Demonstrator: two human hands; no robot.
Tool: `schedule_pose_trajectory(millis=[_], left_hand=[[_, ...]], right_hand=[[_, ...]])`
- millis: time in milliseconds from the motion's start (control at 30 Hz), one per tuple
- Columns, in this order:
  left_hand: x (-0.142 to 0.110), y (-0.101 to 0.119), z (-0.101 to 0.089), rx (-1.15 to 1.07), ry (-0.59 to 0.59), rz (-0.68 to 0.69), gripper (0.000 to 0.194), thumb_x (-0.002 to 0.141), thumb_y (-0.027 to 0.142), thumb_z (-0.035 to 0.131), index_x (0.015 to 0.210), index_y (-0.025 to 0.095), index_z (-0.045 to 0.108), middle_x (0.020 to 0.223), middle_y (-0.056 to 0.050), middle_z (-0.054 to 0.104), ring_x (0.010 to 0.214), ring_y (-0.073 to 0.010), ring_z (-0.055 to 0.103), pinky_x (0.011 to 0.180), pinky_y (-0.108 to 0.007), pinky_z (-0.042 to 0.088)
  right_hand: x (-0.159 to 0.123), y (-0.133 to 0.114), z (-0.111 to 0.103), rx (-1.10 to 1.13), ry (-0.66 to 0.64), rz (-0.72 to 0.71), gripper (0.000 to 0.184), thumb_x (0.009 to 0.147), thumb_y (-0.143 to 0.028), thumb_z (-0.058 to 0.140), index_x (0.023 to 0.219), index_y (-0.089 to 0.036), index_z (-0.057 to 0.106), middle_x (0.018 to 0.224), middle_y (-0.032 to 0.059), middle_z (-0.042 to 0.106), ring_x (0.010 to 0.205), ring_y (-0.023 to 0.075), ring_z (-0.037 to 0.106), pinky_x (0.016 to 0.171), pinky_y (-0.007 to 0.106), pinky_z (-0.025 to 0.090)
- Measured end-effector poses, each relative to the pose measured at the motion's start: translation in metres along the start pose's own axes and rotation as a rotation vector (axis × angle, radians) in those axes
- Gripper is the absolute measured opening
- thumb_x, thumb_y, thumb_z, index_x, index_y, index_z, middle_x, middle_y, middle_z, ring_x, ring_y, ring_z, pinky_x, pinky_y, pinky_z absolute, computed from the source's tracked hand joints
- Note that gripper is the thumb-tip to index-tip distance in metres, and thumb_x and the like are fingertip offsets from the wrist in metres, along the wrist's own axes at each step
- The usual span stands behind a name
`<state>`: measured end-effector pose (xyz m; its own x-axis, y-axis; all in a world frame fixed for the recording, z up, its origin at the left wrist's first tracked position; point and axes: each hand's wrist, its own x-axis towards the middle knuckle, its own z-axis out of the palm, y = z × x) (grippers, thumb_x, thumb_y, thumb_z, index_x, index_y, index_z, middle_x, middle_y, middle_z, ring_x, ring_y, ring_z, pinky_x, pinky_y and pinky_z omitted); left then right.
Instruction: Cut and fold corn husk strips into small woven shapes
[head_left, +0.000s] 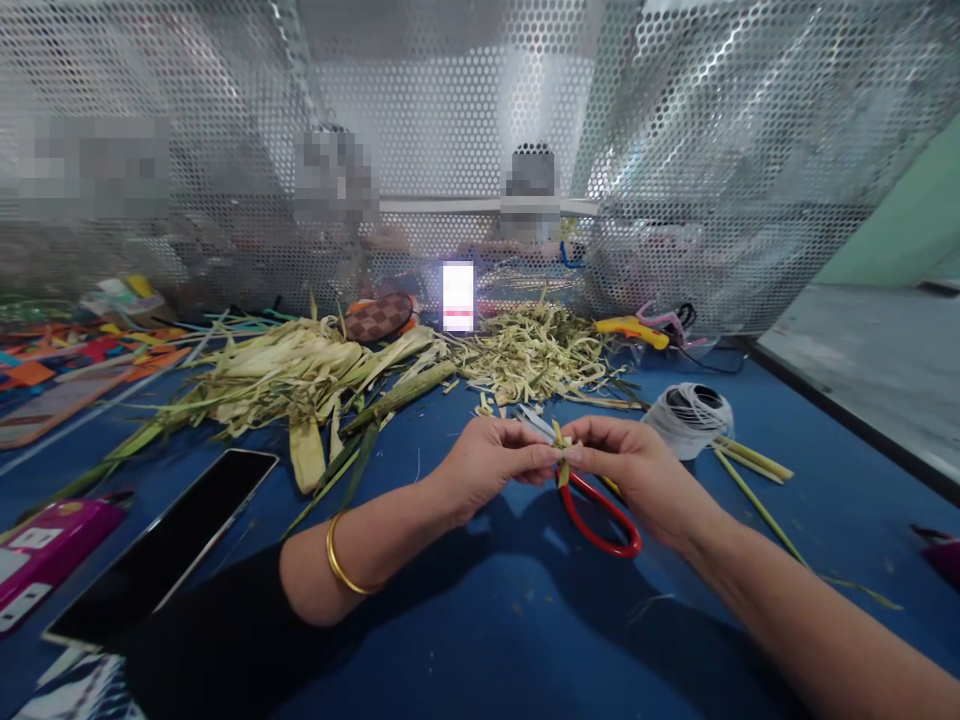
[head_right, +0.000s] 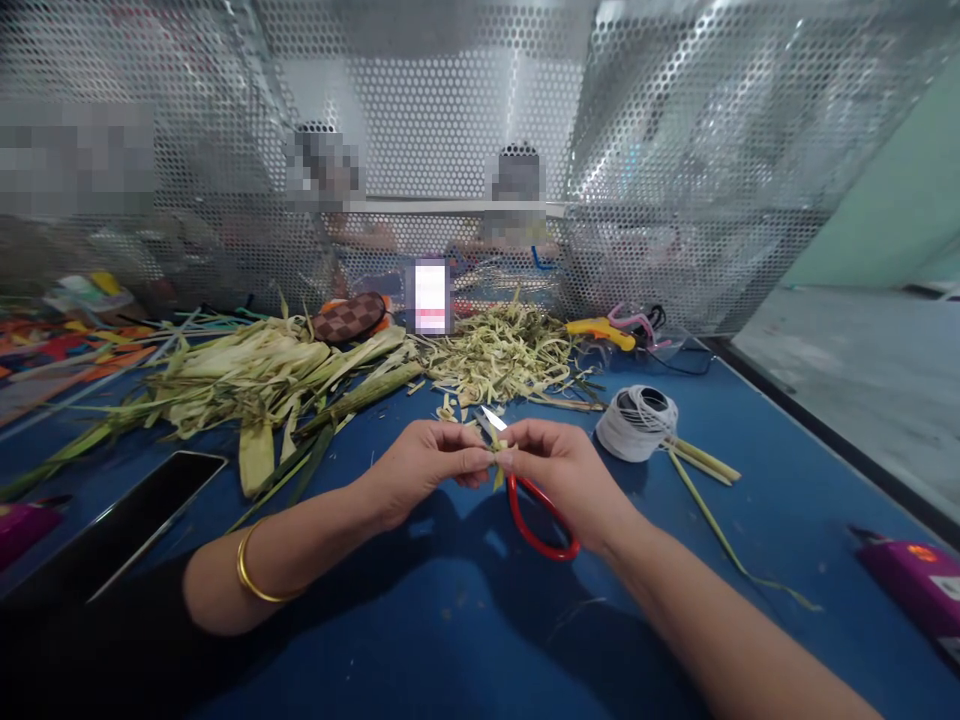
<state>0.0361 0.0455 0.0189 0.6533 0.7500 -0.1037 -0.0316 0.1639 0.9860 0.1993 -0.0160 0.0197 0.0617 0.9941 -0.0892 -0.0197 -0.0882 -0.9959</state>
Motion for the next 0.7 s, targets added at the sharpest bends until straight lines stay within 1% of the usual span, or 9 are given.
schedule_pose_trajectory(millis=[133, 233, 333, 400, 467, 500, 600, 667, 700], left_hand=[[0.002, -0.004, -0.003, 0.007, -0.015, -0.014, 0.021, 0.063, 0.033, 0.077, 0.062, 0.014, 0.068, 0.06, -0.003, 0.065, 0.056, -0.0105, 0.057, 0.063, -0.025, 0.046], [0.004, -0.004, -0.004, 0.032, -0.012, -0.017, 0.022, 0.066, 0.036, 0.075, 0.066, 0.015, 0.069, 0.063, -0.003, 0.066, 0.059, -0.0106, 0.058, 0.065, -0.026, 0.045], [0.005, -0.002, -0.004, 0.041, -0.006, 0.026, 0.024, 0.062, 0.036, 0.079, 0.071, 0.016, 0.07, 0.067, -0.001, 0.067, 0.065, -0.011, 0.058, 0.068, -0.025, 0.044], [0.005, 0.0, -0.003, 0.047, -0.008, 0.054, 0.026, 0.06, 0.035, 0.081, 0.071, 0.015, 0.07, 0.067, -0.001, 0.066, 0.066, -0.0113, 0.057, 0.07, -0.026, 0.044], [0.005, 0.002, -0.004, 0.041, -0.001, 0.055, 0.026, 0.064, 0.039, 0.078, 0.068, 0.015, 0.069, 0.066, -0.002, 0.065, 0.065, -0.0113, 0.056, 0.071, -0.027, 0.044], [0.005, 0.002, -0.004, 0.023, 0.009, 0.042, 0.028, 0.066, 0.041, 0.076, 0.066, 0.015, 0.068, 0.064, -0.001, 0.064, 0.064, -0.0111, 0.055, 0.071, -0.027, 0.044], [0.006, -0.001, -0.005, -0.094, 0.022, -0.023, 0.033, 0.068, 0.046, 0.075, 0.067, 0.014, 0.068, 0.062, 0.0, 0.06, 0.06, -0.0091, 0.052, 0.069, -0.026, 0.043], [0.007, -0.005, -0.005, -0.168, 0.0, -0.073, 0.034, 0.067, 0.047, 0.076, 0.073, 0.014, 0.069, 0.062, 0.0, 0.06, 0.058, -0.0079, 0.051, 0.068, -0.025, 0.043], [0.006, -0.007, -0.004, -0.195, -0.017, -0.099, 0.034, 0.067, 0.046, 0.076, 0.076, 0.014, 0.07, 0.063, 0.0, 0.06, 0.058, -0.0077, 0.051, 0.068, -0.025, 0.042]], right_hand=[[0.001, 0.002, 0.0, 0.073, -0.039, 0.012, 0.03, 0.06, -0.037, 0.079, 0.075, -0.015, 0.065, 0.062, -0.0022, 0.06, 0.061, 0.0119, 0.055, 0.062, 0.026, 0.04], [0.002, 0.003, 0.001, 0.096, 0.004, 0.001, 0.03, 0.059, -0.038, 0.08, 0.074, -0.015, 0.065, 0.062, -0.0018, 0.061, 0.059, 0.0109, 0.053, 0.061, 0.026, 0.04], [0.002, 0.001, 0.001, 0.076, 0.027, -0.01, 0.031, 0.058, -0.039, 0.081, 0.073, -0.016, 0.066, 0.061, -0.0009, 0.063, 0.058, 0.0114, 0.054, 0.059, 0.026, 0.041], [0.001, -0.001, 0.0, 0.032, 0.031, -0.025, 0.031, 0.059, -0.04, 0.081, 0.073, -0.016, 0.067, 0.061, -0.0004, 0.063, 0.058, 0.0122, 0.055, 0.06, 0.027, 0.043], [0.002, -0.004, -0.004, -0.023, 0.067, -0.09, 0.029, 0.064, -0.041, 0.077, 0.08, -0.018, 0.069, 0.067, 0.0008, 0.066, 0.062, 0.0137, 0.058, 0.065, 0.029, 0.047], [0.002, -0.005, -0.006, -0.051, 0.09, -0.148, 0.03, 0.067, -0.041, 0.075, 0.086, -0.019, 0.07, 0.074, 0.0019, 0.068, 0.067, 0.0151, 0.061, 0.069, 0.03, 0.049], [0.003, -0.007, -0.012, -0.17, 0.114, -0.344, 0.035, 0.073, -0.035, 0.07, 0.106, -0.024, 0.068, 0.103, 0.0042, 0.07, 0.092, 0.0201, 0.064, 0.085, 0.036, 0.049], [0.004, -0.007, -0.015, -0.271, 0.102, -0.422, 0.035, 0.074, -0.031, 0.068, 0.109, -0.026, 0.068, 0.112, 0.004, 0.069, 0.104, 0.0219, 0.061, 0.093, 0.039, 0.045], [0.004, -0.007, -0.015, -0.312, 0.099, -0.435, 0.032, 0.074, -0.03, 0.068, 0.106, -0.026, 0.069, 0.111, 0.0038, 0.069, 0.105, 0.0222, 0.061, 0.094, 0.039, 0.044]])
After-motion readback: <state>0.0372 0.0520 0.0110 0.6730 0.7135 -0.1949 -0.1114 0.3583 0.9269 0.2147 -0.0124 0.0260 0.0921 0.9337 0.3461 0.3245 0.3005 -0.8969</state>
